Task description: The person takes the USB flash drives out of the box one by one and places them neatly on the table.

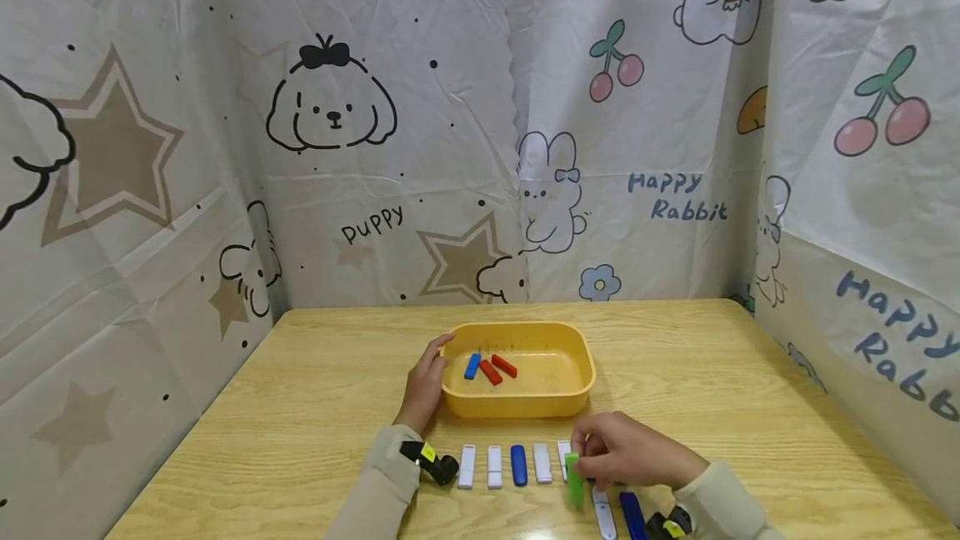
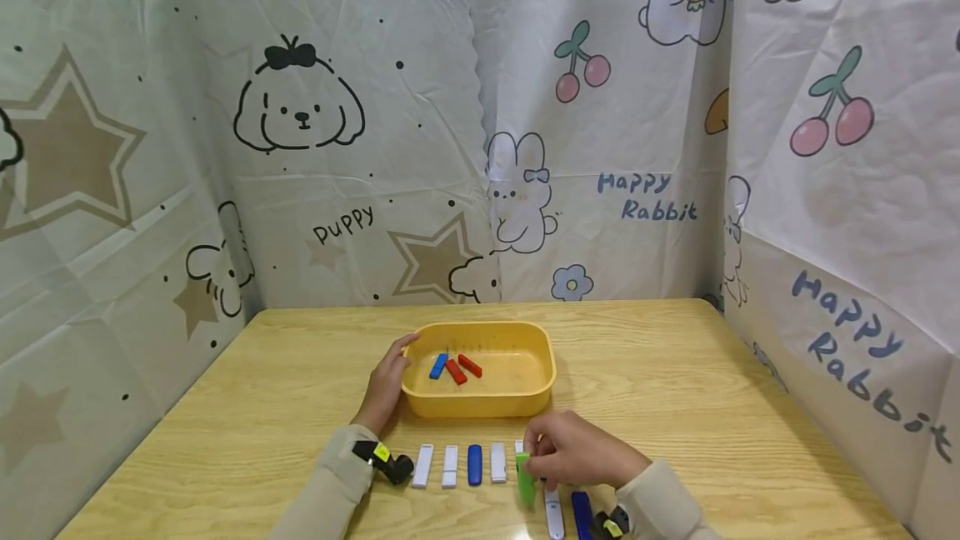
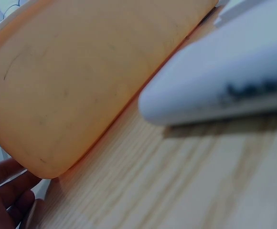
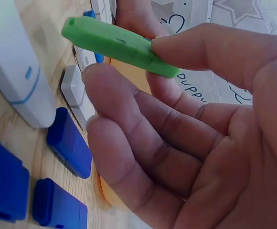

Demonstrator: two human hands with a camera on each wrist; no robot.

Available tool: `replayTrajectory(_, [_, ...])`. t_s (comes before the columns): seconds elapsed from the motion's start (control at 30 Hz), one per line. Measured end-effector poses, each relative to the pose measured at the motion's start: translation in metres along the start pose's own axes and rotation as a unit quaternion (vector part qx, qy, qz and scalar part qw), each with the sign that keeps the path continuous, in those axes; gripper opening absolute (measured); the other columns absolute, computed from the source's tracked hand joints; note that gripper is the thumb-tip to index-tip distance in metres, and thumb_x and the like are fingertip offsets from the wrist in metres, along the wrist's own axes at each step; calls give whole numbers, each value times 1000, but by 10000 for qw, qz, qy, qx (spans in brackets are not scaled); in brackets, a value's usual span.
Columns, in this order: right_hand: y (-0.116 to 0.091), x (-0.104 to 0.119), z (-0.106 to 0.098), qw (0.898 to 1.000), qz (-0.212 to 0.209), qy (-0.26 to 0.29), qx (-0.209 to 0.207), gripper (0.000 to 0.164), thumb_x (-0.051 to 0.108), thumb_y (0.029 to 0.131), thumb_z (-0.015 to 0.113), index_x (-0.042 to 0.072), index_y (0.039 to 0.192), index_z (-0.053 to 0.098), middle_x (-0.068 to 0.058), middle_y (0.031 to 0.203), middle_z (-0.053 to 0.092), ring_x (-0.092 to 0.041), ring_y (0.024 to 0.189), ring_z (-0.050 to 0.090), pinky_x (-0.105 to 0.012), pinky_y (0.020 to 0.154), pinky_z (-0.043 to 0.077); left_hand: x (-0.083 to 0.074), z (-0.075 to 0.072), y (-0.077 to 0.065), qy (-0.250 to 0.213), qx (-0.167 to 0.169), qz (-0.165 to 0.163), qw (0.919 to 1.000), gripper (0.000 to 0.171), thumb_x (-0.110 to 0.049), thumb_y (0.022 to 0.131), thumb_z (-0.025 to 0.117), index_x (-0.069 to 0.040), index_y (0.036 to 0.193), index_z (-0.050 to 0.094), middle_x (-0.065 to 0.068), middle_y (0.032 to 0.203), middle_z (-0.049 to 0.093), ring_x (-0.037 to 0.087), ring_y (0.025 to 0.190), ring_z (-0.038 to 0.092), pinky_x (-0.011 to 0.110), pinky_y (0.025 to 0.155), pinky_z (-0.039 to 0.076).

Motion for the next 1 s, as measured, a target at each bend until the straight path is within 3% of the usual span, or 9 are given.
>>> replayTrajectory(0.23, [-1, 1, 3, 9999, 28, -105, 58, 10, 20, 90, 66, 11, 87, 64, -5, 73, 68, -12, 57, 58, -23, 49, 45, -1, 0, 0, -65, 18, -114, 9999, 41, -17, 97, 41, -27, 134, 55, 3, 144, 48, 25, 128, 44, 50, 109, 31])
replayTrajectory(0.53, [0, 0, 6, 9967, -149, -791, 101, 10, 21, 89, 68, 17, 79, 65, 6, 69, 63, -5, 58, 52, -19, 50, 41, -2, 0, 0, -64, 25, -47, 10000, 41, -15, 97, 40, -25, 135, 55, 5, 144, 48, 27, 129, 44, 51, 108, 32])
replayTrajectory(1.0, [0, -1, 10, 9931, 117, -1153, 167, 8, 19, 86, 71, 18, 78, 68, 6, 66, 61, -5, 56, 50, -18, 50, 39, -1, 0, 0, -11, 40, -25, 10000, 41, -16, 98, 40, -26, 135, 54, 3, 142, 49, 25, 114, 48, 44, 98, 38])
Point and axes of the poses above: each hand's wrist, its own y-axis towards the middle knuckle, its own z-axis out of the palm, x = y × z, the point moved 1 cm from there along y, towards the middle knuckle
